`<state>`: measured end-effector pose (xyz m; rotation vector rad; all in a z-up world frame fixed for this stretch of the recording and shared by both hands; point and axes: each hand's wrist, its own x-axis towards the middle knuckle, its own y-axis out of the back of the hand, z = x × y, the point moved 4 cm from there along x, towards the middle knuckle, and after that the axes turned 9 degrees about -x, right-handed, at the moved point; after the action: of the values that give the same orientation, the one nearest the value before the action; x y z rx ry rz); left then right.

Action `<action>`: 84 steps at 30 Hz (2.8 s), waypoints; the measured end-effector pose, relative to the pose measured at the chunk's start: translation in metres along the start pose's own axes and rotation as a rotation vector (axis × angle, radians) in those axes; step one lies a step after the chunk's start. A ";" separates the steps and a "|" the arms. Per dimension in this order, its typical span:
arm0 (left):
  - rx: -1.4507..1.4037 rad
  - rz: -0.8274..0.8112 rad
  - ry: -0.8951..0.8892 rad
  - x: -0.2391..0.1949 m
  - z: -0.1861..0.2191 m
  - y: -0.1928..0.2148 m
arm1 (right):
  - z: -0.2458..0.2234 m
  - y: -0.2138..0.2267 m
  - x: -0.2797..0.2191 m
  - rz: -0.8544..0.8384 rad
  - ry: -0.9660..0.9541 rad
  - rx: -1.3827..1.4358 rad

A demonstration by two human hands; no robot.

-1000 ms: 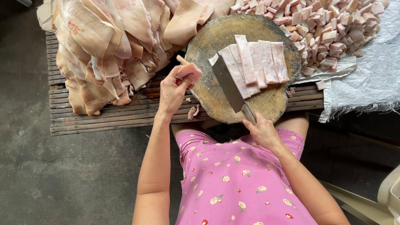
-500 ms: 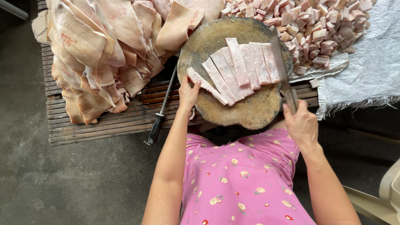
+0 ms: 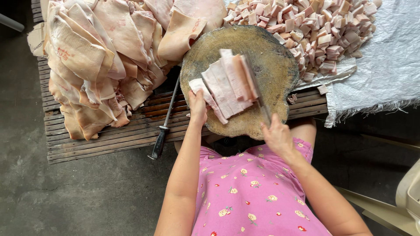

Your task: The person cuts strips of pork skin into small cubes using a cleaver on a wooden cutting board.

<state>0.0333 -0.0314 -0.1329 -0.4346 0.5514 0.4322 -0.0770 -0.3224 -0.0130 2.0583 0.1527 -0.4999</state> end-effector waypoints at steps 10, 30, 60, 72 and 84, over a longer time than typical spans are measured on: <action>-0.216 -0.024 -0.069 -0.016 0.053 0.005 | -0.038 -0.027 -0.032 -0.005 0.163 0.063; -0.307 -0.217 -0.005 -0.016 0.088 -0.038 | -0.036 -0.018 -0.066 -0.047 0.078 0.239; 0.595 -0.357 -0.109 -0.029 -0.015 -0.111 | 0.018 0.031 -0.029 0.222 0.105 0.171; 0.978 -0.264 -0.484 -0.038 -0.010 -0.117 | 0.036 0.037 -0.006 0.249 0.146 0.086; 0.981 -0.302 -0.691 -0.035 -0.013 -0.115 | 0.034 0.031 0.015 0.117 0.081 -0.078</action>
<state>0.0584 -0.1418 -0.0906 0.5660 -0.0237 -0.0270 -0.0636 -0.3690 -0.0089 1.9993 0.0975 -0.3337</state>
